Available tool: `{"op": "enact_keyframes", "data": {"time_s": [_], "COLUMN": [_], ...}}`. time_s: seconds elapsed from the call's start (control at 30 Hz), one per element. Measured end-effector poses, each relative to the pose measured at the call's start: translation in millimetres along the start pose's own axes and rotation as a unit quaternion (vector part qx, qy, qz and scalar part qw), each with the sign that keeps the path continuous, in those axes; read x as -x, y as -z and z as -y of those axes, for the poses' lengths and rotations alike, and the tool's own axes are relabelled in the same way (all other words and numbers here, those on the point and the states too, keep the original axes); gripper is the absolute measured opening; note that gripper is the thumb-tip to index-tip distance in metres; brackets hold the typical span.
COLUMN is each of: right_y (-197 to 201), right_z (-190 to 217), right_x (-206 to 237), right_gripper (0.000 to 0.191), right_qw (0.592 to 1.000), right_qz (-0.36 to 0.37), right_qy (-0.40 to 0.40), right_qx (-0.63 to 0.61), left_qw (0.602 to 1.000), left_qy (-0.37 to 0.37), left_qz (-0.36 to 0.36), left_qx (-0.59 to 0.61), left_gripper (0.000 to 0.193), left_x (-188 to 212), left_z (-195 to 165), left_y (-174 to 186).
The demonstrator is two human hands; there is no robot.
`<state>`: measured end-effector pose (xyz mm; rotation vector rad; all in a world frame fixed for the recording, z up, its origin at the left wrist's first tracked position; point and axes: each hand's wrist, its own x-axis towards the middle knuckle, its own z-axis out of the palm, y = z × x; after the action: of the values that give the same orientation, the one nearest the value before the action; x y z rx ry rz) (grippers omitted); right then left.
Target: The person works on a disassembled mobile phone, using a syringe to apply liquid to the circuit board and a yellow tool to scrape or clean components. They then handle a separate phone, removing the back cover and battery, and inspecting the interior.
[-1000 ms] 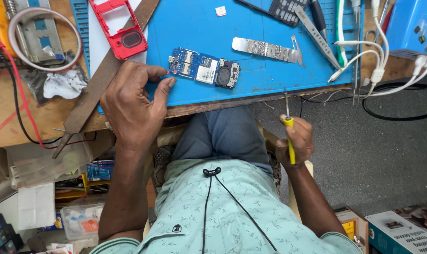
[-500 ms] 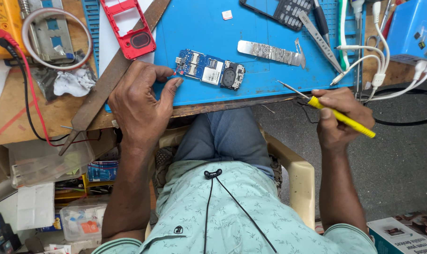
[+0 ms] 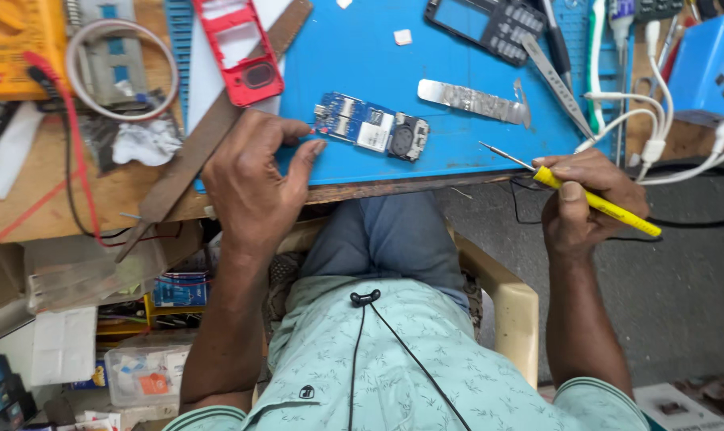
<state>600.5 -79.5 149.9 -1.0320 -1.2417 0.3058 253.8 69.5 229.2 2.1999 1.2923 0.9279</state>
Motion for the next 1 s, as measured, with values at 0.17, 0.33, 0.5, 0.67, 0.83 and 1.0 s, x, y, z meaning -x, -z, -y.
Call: {"op": "enact_keyframes", "data": {"time_s": [0.17, 0.33, 0.5, 0.67, 0.83, 1.0], "right_y": [8.5, 12.3, 15.0, 16.8, 16.4, 17.2], "right_z": [1.0, -1.7, -6.5, -7.2, -7.7, -6.2], "right_x": [8.3, 10.0, 12.2, 13.6, 12.6, 10.4], "right_gripper": [0.017, 0.019, 0.018, 0.017, 0.017, 0.017], "right_qw": [1.000, 1.000, 1.000, 1.000, 0.999, 0.999], "right_qz": [0.002, 0.007, 0.007, 0.007, 0.009, 0.020], "right_qy": [-0.005, -0.008, -0.004, -0.006, 0.004, 0.005], "right_qx": [0.014, 0.028, 0.020, 0.024, 0.030, 0.032], "left_qw": [1.000, 1.000, 1.000, 1.000, 1.000, 1.000], "left_qy": [-0.002, -0.002, -0.011, -0.004, -0.001, -0.008], "left_qz": [0.002, -0.001, -0.003, -0.001, 0.001, 0.000], "left_qx": [-0.008, -0.011, -0.015, -0.019, -0.020, -0.024], "left_gripper": [0.019, 0.020, 0.020, 0.020, 0.020, 0.020], "left_x": [0.1, 0.7, 2.0, 1.8, 2.0, 2.4], "left_z": [0.6, 1.1, 4.1, 4.4, 4.8, 5.7], "left_y": [0.6, 0.3, -1.1, -2.1, -2.3, -2.7]}}
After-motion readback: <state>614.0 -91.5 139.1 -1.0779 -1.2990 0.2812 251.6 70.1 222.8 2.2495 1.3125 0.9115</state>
